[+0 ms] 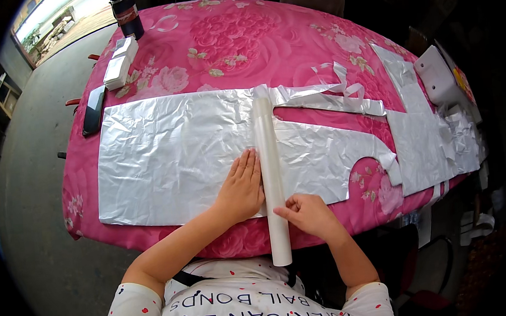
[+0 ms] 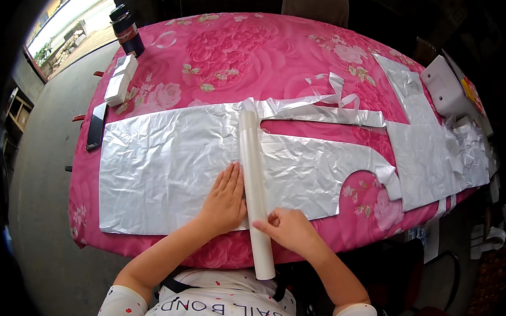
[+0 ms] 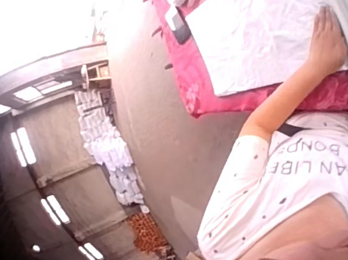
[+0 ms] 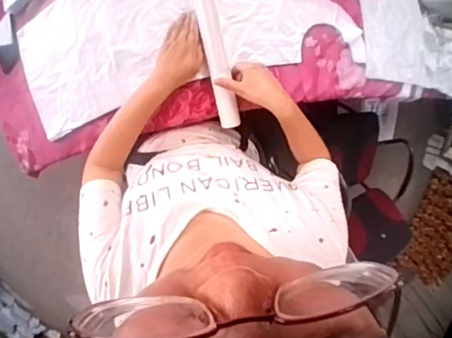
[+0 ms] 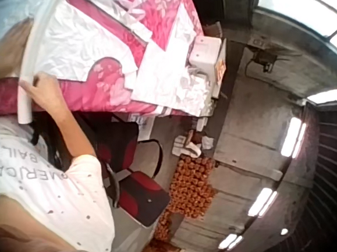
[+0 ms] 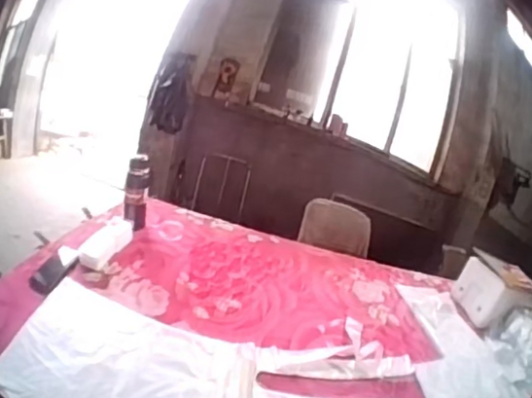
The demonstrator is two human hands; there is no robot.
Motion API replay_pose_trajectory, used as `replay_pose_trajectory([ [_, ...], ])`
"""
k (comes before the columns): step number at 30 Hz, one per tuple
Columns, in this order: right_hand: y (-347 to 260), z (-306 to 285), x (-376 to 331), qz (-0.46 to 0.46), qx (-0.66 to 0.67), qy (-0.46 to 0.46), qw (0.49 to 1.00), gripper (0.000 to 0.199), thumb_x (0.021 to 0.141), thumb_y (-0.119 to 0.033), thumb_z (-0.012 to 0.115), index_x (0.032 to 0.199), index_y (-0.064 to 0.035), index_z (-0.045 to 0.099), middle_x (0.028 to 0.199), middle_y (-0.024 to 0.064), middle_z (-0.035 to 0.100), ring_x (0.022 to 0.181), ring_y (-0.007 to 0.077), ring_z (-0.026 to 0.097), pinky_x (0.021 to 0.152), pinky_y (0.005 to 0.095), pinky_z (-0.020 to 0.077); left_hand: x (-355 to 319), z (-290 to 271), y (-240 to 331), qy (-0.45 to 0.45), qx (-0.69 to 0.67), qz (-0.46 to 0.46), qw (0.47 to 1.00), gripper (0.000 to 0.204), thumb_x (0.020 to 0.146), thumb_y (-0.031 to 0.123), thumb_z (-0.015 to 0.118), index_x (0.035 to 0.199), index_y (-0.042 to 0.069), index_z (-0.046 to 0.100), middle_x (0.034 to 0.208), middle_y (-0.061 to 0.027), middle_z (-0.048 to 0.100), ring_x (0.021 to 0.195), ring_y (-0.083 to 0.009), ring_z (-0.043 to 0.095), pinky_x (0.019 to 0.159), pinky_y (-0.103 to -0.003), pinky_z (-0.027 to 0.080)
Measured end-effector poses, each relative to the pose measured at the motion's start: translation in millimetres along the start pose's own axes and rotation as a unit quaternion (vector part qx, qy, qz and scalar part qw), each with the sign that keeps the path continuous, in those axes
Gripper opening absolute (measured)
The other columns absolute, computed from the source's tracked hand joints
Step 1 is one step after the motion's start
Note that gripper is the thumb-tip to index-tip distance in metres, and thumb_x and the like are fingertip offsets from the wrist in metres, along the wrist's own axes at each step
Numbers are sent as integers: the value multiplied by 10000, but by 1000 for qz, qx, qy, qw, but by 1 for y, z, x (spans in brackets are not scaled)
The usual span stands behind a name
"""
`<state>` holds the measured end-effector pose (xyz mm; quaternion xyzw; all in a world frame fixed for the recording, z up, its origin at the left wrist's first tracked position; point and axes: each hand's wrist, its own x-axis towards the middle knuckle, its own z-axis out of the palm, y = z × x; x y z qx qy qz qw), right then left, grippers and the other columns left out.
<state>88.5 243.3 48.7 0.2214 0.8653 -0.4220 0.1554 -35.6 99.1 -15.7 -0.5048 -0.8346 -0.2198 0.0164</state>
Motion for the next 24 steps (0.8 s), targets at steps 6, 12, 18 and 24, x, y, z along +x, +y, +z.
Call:
replay_pose_trajectory([
  [6, -28, -32, 128, -31, 240, 44, 969, 296, 870, -283, 583, 894, 7, 636, 747, 46, 634, 659, 101, 582, 613, 228, 472, 2, -1, 0, -20, 16, -1, 1000, 592, 842, 213, 359, 1312, -138, 280, 1398, -301, 239, 1334, -393, 200, 1094, -458, 153],
  [12, -22, -32, 213, -56, 692, 54, 718, 211, 842, -200, 618, 993, -55, 598, 907, 28, 631, 835, 130, 597, 703, 264, 488, 2, -2, 0, -29, 21, 5, 999, 594, 844, 214, 355, 1312, -143, 282, 1400, -304, 235, 1343, -381, 189, 1100, -448, 141],
  [18, 8, -111, 214, -199, 823, 152, 510, 200, 873, -142, 556, 1056, -70, 593, 1014, 53, 648, 937, 175, 613, 815, 327, 485, -1, -3, -1, -21, 20, -2, 1000, 595, 839, 215, 366, 1307, -144, 292, 1400, -296, 246, 1343, -372, 199, 1100, -443, 143],
  [24, 63, -230, 175, -418, 759, 87, 491, 291, 927, -191, 438, 1103, 5, 561, 1105, 114, 624, 1036, 226, 597, 885, 381, 485, -1, 4, -2, 2, 18, 10, 1000, 604, 821, 230, 374, 1299, -136, 316, 1389, -292, 277, 1331, -376, 229, 1100, -444, 151],
])
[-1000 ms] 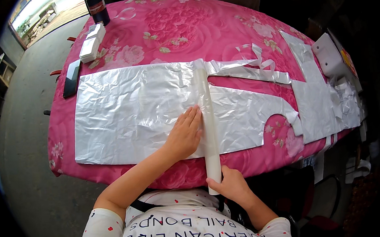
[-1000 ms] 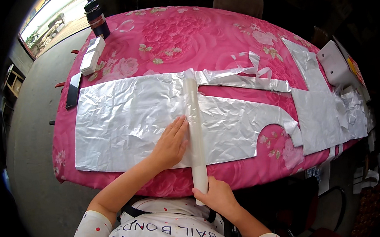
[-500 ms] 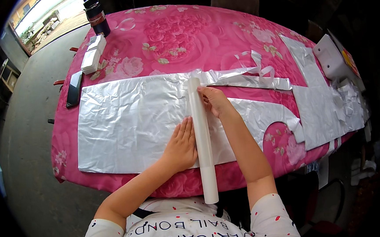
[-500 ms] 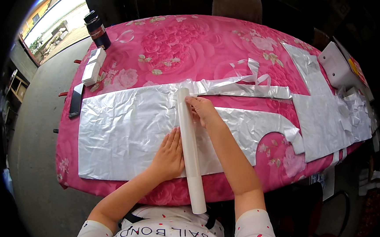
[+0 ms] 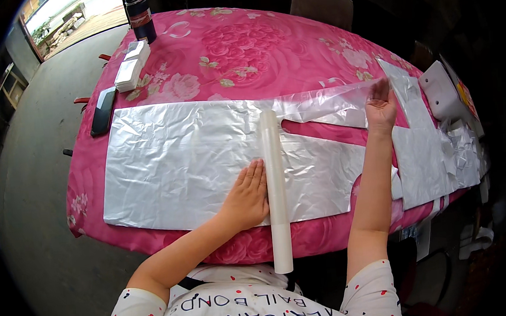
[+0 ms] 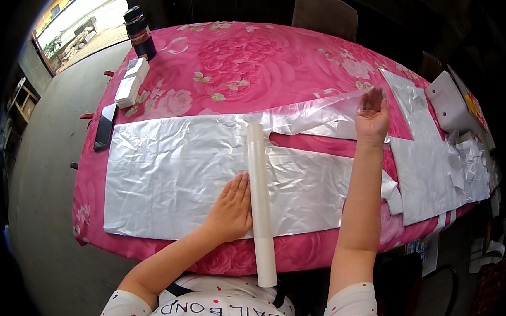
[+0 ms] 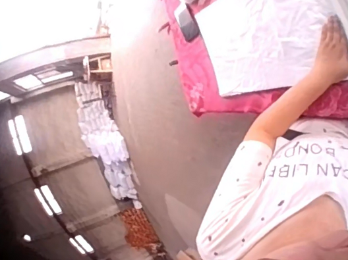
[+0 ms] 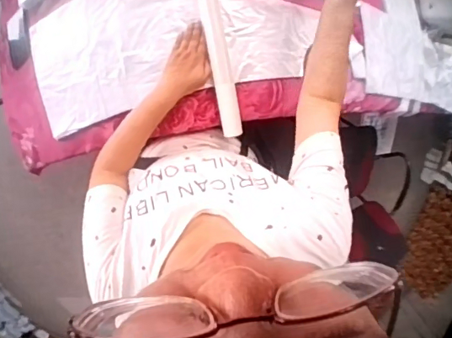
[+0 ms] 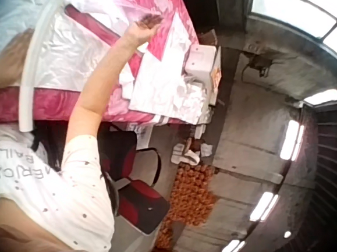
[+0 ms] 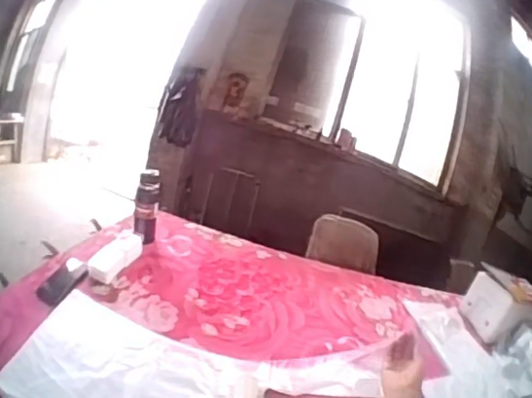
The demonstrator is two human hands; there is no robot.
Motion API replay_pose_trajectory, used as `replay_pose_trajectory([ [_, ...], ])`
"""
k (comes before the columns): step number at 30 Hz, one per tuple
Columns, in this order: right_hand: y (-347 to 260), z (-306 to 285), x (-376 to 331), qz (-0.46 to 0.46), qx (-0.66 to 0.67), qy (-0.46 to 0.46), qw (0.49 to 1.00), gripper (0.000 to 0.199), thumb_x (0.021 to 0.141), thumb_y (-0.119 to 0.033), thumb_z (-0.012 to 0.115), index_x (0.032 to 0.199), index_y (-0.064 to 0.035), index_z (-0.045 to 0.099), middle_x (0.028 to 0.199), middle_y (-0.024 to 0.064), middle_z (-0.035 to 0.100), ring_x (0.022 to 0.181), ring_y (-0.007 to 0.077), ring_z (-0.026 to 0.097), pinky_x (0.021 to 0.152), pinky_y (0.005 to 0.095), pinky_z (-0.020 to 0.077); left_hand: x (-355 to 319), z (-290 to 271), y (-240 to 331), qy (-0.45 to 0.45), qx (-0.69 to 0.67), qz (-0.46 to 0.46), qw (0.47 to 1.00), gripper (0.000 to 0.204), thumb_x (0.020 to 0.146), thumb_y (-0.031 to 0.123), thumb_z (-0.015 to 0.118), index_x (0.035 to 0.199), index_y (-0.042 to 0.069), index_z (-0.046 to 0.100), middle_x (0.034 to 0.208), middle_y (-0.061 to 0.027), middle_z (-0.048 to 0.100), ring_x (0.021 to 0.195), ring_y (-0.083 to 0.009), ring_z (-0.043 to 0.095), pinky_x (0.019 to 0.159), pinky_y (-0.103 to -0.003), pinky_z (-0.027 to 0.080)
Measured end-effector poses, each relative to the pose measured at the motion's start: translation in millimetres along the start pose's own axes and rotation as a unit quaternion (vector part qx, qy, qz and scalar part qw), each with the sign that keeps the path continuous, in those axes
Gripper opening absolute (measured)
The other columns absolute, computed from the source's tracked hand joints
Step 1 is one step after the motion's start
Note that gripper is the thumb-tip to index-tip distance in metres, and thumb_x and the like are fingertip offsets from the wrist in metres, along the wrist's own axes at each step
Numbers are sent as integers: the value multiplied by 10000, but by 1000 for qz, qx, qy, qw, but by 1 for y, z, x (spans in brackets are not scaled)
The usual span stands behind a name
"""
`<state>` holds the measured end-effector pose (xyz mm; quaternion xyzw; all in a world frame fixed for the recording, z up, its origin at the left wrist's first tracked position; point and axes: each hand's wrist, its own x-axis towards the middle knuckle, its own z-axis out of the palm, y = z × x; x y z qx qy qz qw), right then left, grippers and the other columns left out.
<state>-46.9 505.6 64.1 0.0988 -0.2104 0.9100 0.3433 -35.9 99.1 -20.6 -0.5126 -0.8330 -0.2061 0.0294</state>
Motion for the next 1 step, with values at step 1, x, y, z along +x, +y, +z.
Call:
replay_pose_trajectory([
  [1, 3, -2, 2, 5, 0, 0, 1000, 291, 927, -191, 438, 1103, 5, 561, 1105, 114, 624, 1036, 226, 597, 885, 381, 485, -2, 0, -1, 1, -1, -5, 1000, 604, 821, 230, 374, 1299, -136, 316, 1389, -292, 277, 1331, -376, 229, 1100, -444, 151],
])
